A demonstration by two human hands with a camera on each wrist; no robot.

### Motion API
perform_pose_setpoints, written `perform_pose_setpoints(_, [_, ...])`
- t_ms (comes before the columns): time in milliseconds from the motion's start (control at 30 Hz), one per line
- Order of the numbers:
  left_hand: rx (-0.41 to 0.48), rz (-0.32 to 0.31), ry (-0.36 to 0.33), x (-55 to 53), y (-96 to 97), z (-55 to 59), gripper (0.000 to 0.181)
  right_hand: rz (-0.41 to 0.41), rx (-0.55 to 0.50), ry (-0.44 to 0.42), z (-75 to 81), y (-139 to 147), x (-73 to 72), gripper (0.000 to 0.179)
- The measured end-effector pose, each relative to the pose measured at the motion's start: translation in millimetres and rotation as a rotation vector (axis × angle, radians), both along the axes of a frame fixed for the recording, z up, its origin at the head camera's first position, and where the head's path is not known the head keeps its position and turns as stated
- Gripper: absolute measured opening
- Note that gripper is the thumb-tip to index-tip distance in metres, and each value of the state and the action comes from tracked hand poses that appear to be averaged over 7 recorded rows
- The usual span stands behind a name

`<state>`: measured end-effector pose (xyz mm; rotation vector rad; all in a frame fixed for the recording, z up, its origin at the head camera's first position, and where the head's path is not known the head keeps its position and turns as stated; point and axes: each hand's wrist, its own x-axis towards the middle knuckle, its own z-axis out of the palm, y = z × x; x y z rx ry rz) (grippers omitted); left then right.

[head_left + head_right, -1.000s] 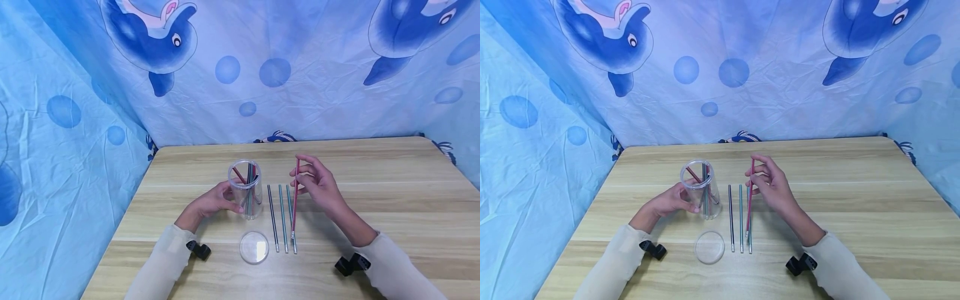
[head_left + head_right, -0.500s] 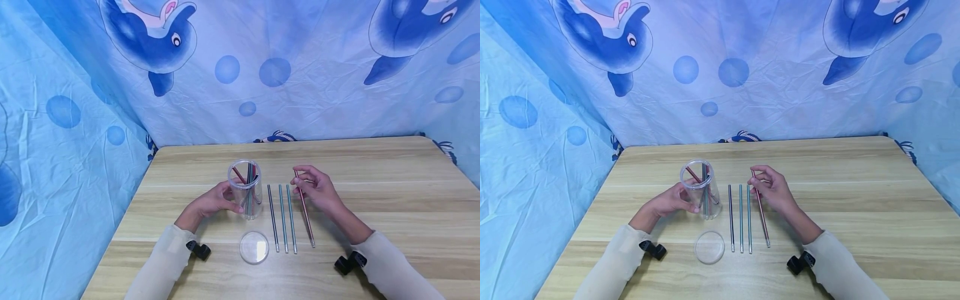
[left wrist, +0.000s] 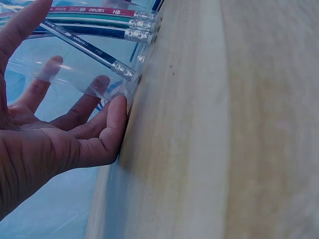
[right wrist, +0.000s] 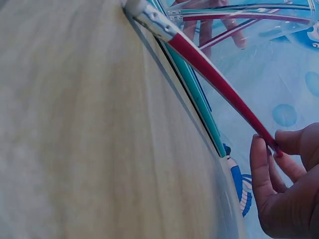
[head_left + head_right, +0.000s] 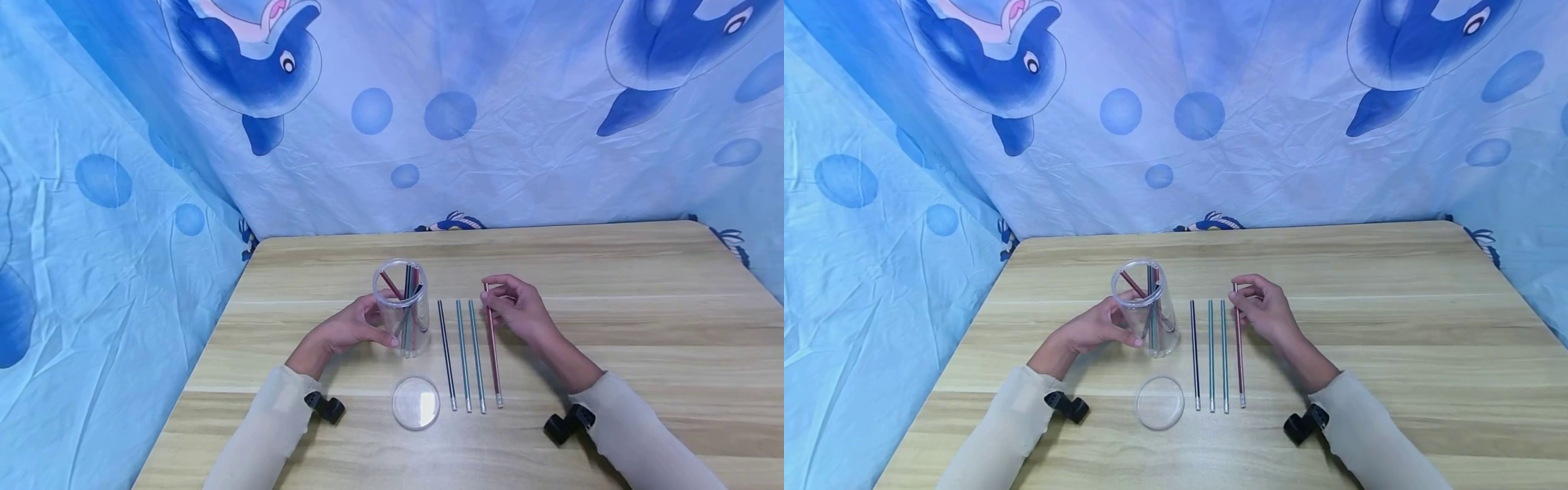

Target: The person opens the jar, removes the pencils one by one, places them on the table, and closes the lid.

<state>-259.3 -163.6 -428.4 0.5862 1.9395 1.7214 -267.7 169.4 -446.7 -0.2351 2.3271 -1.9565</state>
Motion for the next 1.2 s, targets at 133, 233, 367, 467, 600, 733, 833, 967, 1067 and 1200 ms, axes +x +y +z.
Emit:
perform_pose_setpoints(133, [0.0,0.006,-0.002,0.0,0.1,-0.4,0.087,-0.027,0.014,-0.03,-1.7,0.3,-1.2,0.04])
perform_pose_setpoints(233, [-0.003,0.007,-0.001,-0.2,0.2,-1.2,0.087,-0.038,0.033,-0.04,-3.2,0.7,-2.3,0.04])
perform_pose_setpoints(367, [-0.005,0.004,0.001,0.0,-0.1,-1.7,0.088,-0.055,0.105,-0.042,-5.7,1.1,-2.6,0.04])
perform_pose_setpoints(467, [-0.005,-0.001,-0.001,-0.6,-0.2,-1.7,0.087,-0.06,0.177,-0.024,-7.6,0.8,-2.1,0.035])
perform_pose_setpoints(600, [0.002,-0.003,0.004,-2.4,-0.6,-1.6,0.086,-0.051,0.227,0.021,-9.8,-1.1,-2.6,0.03])
perform_pose_setpoints(733, [0.008,-0.004,0.012,-2.9,-0.9,-1.8,0.086,-0.044,0.264,0.062,-11.3,-3.4,-3.8,0.029])
perform_pose_setpoints(833, [0.0,-0.003,0.009,-2.7,-0.6,-1.9,0.086,-0.042,0.3,0.085,-12.0,-4.4,-4.2,0.028])
perform_pose_setpoints(967, [-0.011,0.002,0.001,-2.5,-0.1,-1.5,0.087,-0.034,0.33,0.095,-12.5,-4.8,-4.5,0.027])
perform_pose_setpoints(1067, [-0.014,0.002,-0.001,-2.5,0.2,-1.2,0.088,-0.027,0.342,0.099,-12.5,-5.2,-4.6,0.026])
perform_pose_setpoints(1200, [-0.016,0.002,0.004,-2.4,0.3,-0.6,0.087,-0.025,0.366,0.113,-12.2,-5.9,-4.7,0.025])
